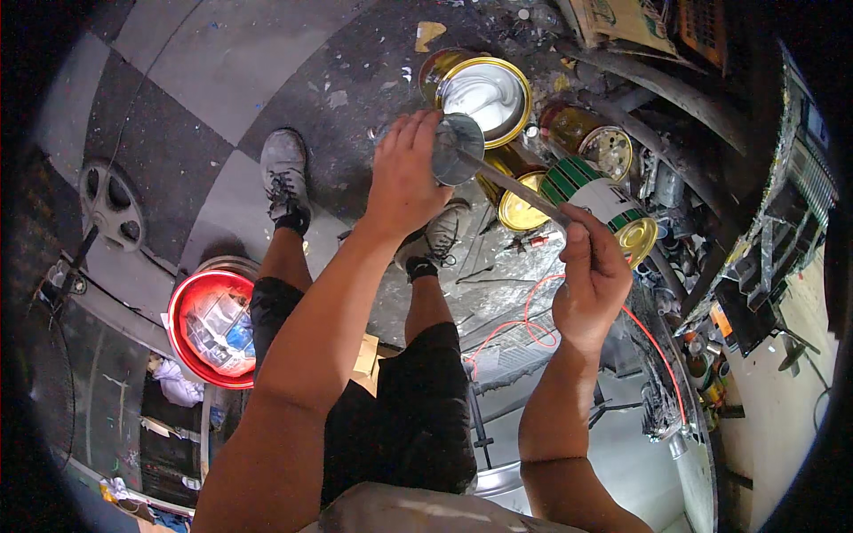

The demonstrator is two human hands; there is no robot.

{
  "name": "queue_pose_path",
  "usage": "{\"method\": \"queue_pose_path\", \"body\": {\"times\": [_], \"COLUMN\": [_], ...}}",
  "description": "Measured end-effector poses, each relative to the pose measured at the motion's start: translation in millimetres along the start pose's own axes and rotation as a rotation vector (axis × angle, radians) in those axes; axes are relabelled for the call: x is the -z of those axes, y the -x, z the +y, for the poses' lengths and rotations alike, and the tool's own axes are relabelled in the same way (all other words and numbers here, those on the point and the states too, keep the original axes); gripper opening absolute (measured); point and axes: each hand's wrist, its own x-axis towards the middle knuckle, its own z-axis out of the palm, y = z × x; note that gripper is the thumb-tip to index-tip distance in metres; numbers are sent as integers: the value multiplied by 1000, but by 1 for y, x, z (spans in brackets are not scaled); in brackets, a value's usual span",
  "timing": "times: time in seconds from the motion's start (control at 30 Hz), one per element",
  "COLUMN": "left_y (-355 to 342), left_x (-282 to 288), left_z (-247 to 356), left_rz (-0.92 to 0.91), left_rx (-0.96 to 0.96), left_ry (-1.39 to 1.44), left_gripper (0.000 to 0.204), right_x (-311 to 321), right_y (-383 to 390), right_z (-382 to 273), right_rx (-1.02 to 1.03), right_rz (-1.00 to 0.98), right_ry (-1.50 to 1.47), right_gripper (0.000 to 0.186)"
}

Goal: Opening a paint can, mixing paint with a stirrer, and preparing a spray gun for painting a wheel rim.

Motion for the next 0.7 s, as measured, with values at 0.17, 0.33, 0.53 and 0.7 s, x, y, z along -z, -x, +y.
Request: {"method": "queue_pose_path", "body": {"times": [0.17,0.33,0.53,0.7], "left_y": [1,3,1,4], "left_x": [1,0,-5,-7], "left_z": [0,-9,3,-7], "left_rz": [0,14,43,39], "left_rx": [8,-9,-31,-13], "left_ry": [-3,16,-19,0], "left_gripper": [99,98,96,95], "right_x": [16,-2,-118,-113], "right_y": [-12,-62,-154,-167], "right_z": [13,45,143,145], "right_rx": [-48,-104,46,-107], "right_rz": [137,217,-283,-254], "right_ry": [-58,73,478,273], "right_gripper": [26,29,41,44]}}
